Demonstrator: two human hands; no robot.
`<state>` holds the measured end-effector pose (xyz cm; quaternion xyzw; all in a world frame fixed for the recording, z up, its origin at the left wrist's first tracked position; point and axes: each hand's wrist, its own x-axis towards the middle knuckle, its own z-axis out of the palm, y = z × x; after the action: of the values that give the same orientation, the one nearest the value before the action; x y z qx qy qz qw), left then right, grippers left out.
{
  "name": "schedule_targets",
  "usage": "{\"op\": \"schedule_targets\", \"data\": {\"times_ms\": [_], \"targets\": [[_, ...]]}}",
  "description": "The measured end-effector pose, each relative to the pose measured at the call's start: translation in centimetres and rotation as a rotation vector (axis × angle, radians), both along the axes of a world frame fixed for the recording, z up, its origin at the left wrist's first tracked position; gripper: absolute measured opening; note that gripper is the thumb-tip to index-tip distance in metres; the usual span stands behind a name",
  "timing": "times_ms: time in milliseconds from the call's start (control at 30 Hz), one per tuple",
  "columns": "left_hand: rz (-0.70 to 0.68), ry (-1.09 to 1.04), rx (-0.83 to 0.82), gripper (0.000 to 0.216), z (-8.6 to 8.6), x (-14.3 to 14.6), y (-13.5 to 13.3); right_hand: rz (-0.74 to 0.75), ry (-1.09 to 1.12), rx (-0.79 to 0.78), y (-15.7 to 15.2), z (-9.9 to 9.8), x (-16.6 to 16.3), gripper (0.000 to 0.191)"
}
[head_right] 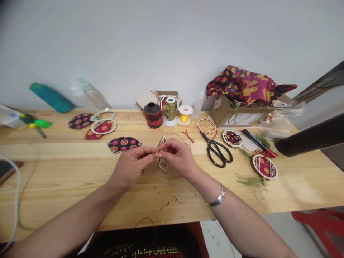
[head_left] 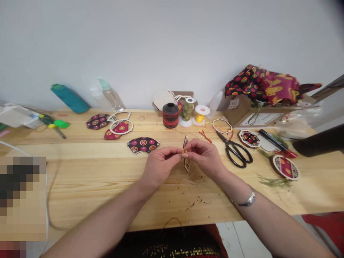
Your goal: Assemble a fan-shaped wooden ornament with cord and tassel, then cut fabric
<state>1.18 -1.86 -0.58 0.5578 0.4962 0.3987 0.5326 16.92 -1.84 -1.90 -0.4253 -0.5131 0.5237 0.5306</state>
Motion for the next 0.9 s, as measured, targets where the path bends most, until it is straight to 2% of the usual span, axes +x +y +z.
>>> {"op": "schedule_targets", "data": {"times_ms": [167,433,900], "targets": [[-0.009,0.008,0.016,0.011,-0.03,0.01,0.07,0.032,0.080,-0.060,0.02,-0.01,0.00,0.026],[0.001,0.018,0.043,0.010,-0.23,-0.07,-0.04,-0.009,-0.066,0.049,-0.03,-0.25,0.35,0.015],[0.035,0.022,0.062,0.011,0.21,0.16,-0.25,-0.032,-0.030,0.008,-0.18,0.19,0.22,0.012]]}}
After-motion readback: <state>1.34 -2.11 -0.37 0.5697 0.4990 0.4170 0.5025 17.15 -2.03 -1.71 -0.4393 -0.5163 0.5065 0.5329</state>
